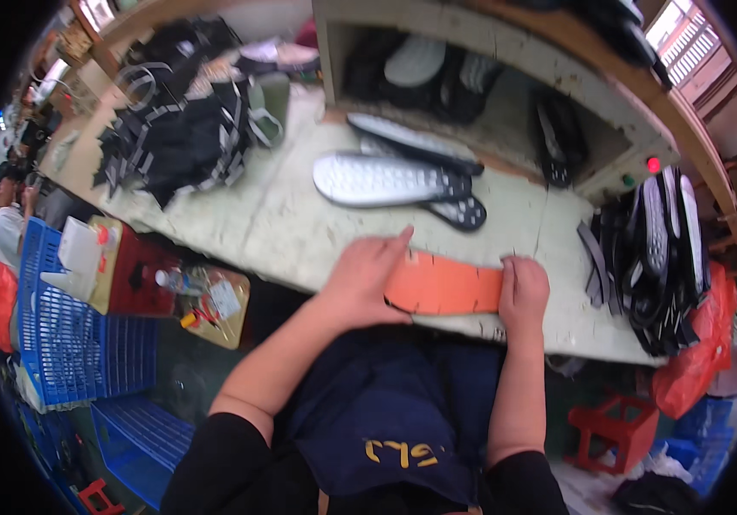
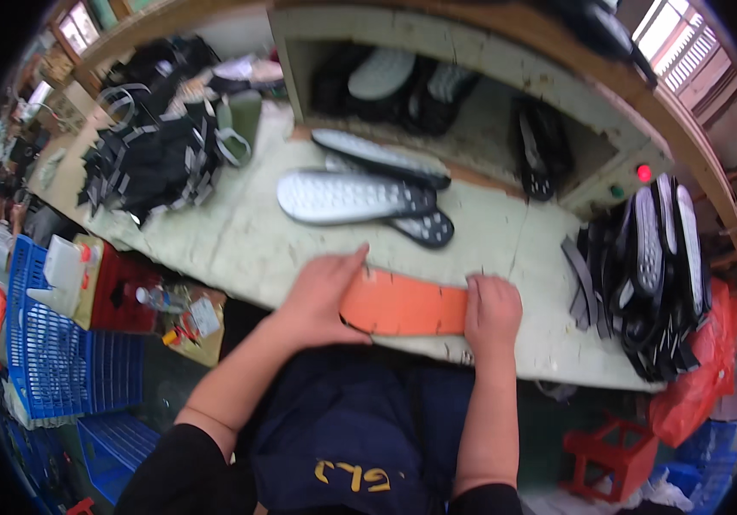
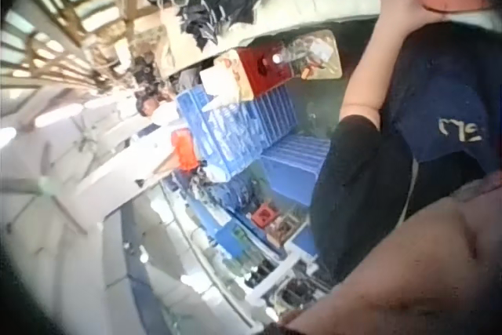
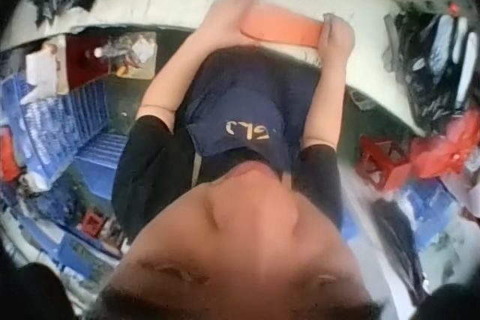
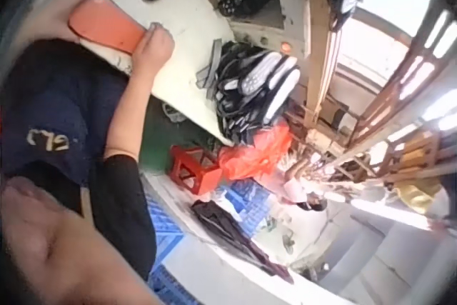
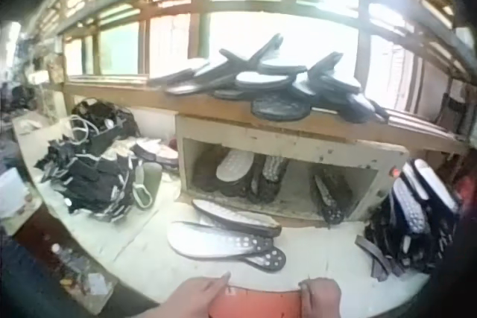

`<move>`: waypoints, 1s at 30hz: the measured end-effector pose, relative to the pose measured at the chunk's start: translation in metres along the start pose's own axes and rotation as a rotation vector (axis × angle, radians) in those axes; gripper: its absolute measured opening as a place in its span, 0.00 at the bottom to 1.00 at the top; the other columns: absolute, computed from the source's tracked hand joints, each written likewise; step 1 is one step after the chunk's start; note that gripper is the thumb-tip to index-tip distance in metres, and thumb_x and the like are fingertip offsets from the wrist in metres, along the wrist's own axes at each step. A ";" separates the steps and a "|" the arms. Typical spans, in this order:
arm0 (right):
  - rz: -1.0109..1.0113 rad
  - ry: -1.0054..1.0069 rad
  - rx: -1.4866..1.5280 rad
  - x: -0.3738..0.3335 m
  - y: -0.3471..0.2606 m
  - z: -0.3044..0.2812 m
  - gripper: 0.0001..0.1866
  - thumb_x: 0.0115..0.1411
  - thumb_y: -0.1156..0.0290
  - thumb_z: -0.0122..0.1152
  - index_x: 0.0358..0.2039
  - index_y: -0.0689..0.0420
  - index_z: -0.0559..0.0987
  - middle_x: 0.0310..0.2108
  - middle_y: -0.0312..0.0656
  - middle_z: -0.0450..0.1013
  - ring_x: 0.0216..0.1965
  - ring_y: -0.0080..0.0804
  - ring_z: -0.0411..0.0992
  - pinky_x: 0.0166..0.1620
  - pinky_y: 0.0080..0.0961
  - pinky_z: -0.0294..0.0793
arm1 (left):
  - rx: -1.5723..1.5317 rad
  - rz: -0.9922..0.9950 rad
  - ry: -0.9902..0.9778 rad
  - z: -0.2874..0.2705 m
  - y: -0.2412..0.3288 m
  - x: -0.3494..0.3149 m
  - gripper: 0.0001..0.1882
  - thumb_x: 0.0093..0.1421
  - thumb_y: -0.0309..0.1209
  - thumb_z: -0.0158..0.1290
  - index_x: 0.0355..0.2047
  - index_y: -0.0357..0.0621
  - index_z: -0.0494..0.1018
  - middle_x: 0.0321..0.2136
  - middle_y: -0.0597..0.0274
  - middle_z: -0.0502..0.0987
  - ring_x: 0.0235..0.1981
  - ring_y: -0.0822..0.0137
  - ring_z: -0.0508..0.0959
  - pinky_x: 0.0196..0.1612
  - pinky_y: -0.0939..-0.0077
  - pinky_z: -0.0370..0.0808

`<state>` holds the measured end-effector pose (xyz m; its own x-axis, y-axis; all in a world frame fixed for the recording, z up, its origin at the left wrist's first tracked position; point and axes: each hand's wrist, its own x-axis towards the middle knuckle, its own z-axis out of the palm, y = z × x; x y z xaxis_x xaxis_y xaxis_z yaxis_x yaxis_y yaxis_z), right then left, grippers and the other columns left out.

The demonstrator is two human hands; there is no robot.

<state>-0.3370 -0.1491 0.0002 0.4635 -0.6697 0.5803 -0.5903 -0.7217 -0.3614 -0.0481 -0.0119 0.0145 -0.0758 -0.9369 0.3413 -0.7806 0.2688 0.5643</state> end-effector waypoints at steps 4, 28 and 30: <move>0.024 0.078 -0.010 -0.004 0.000 -0.009 0.02 0.65 0.79 0.63 0.34 0.61 0.80 0.29 0.49 0.76 0.32 0.55 0.73 0.35 0.47 0.72 | -0.020 -0.153 -0.045 0.006 0.010 -0.009 0.69 0.37 0.51 0.80 0.74 0.33 0.58 0.56 0.42 0.77 0.56 0.40 0.77 0.63 0.49 0.70; 0.533 0.538 0.634 -0.050 0.090 -0.024 0.18 0.82 0.65 0.46 0.33 0.59 0.68 0.31 0.32 0.62 0.35 0.21 0.60 0.41 0.22 0.65 | 0.556 -0.032 1.108 -0.289 -0.047 0.252 0.46 0.60 0.53 0.70 0.67 0.31 0.69 0.61 0.37 0.76 0.62 0.47 0.77 0.65 0.58 0.72; 0.533 0.561 0.604 -0.051 0.093 -0.029 0.17 0.82 0.66 0.47 0.32 0.60 0.69 0.31 0.32 0.63 0.35 0.22 0.61 0.41 0.23 0.65 | 0.617 0.252 1.120 -0.250 -0.052 0.252 0.40 0.62 0.47 0.68 0.66 0.32 0.70 0.61 0.38 0.75 0.63 0.45 0.76 0.66 0.53 0.71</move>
<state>-0.4342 -0.1768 -0.0420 -0.2388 -0.8661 0.4391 -0.1209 -0.4221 -0.8985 0.1282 -0.2056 0.2592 0.0607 -0.1018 0.9930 -0.9981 -0.0186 0.0591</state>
